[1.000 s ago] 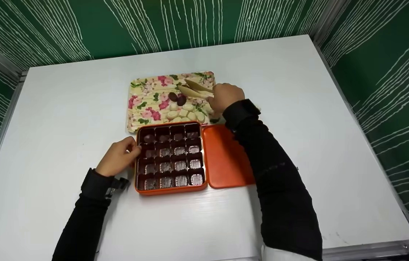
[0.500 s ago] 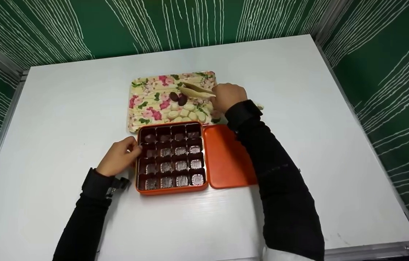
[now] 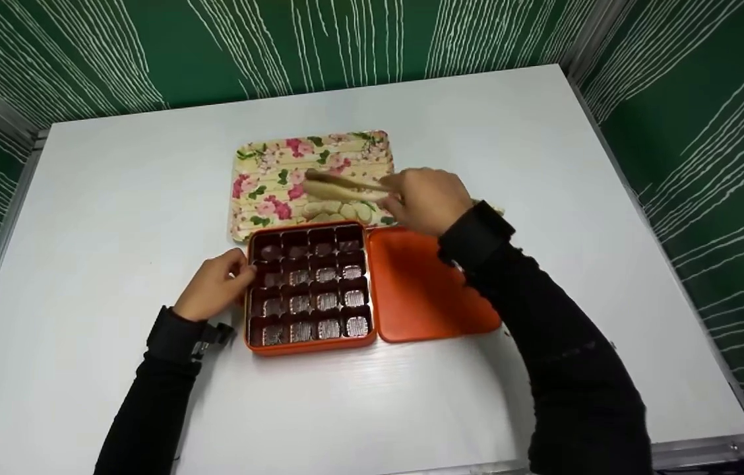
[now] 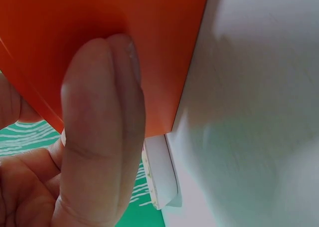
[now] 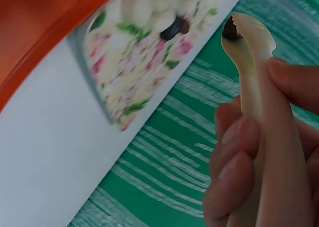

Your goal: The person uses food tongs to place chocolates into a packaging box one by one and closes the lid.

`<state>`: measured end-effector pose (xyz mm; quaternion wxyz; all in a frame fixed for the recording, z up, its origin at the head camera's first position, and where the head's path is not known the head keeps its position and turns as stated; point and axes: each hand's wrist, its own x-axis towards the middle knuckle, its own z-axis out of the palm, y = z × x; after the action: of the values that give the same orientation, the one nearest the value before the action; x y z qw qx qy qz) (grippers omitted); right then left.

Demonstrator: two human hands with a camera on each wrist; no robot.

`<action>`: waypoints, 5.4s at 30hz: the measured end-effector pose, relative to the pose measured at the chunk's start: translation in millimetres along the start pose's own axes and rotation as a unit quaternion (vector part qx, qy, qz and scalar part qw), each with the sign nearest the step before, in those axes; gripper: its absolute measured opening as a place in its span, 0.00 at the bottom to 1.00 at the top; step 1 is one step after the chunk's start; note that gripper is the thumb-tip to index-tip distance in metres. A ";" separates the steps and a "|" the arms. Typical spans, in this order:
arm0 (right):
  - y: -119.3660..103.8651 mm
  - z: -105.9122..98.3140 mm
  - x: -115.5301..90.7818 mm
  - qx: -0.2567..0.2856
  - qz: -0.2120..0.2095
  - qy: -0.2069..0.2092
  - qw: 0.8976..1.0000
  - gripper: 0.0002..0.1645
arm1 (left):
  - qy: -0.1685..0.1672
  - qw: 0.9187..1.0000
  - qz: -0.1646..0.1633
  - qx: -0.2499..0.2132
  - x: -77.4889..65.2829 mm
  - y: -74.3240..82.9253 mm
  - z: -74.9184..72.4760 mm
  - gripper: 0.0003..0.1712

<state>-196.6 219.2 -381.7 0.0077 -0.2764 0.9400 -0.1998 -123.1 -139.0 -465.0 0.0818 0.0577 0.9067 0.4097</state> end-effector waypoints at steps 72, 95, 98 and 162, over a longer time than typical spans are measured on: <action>-81.7 -18.5 3.6 -0.095 -0.102 -0.185 0.973 0.16 | 0.002 1.000 0.005 0.005 -0.1 -1.1 0.7 0.13; -22.6 39.1 65.9 -0.091 0.104 -0.058 0.989 0.17 | 0.002 1.000 0.012 0.001 0.3 -1.2 0.8 0.12; -24.5 41.6 71.1 -0.093 0.111 -0.063 0.987 0.17 | 0.002 1.000 0.010 0.000 0.5 -0.9 0.3 0.12; -57.3 -19.6 -37.3 -0.121 -0.085 -0.113 0.983 0.20 | -0.001 1.000 0.005 0.006 0.2 -2.3 1.2 0.12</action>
<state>-137.9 202.0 -345.5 0.0631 -0.3752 0.9233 -0.0525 -123.2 -139.6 -467.5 0.0800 0.0632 0.9088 0.4047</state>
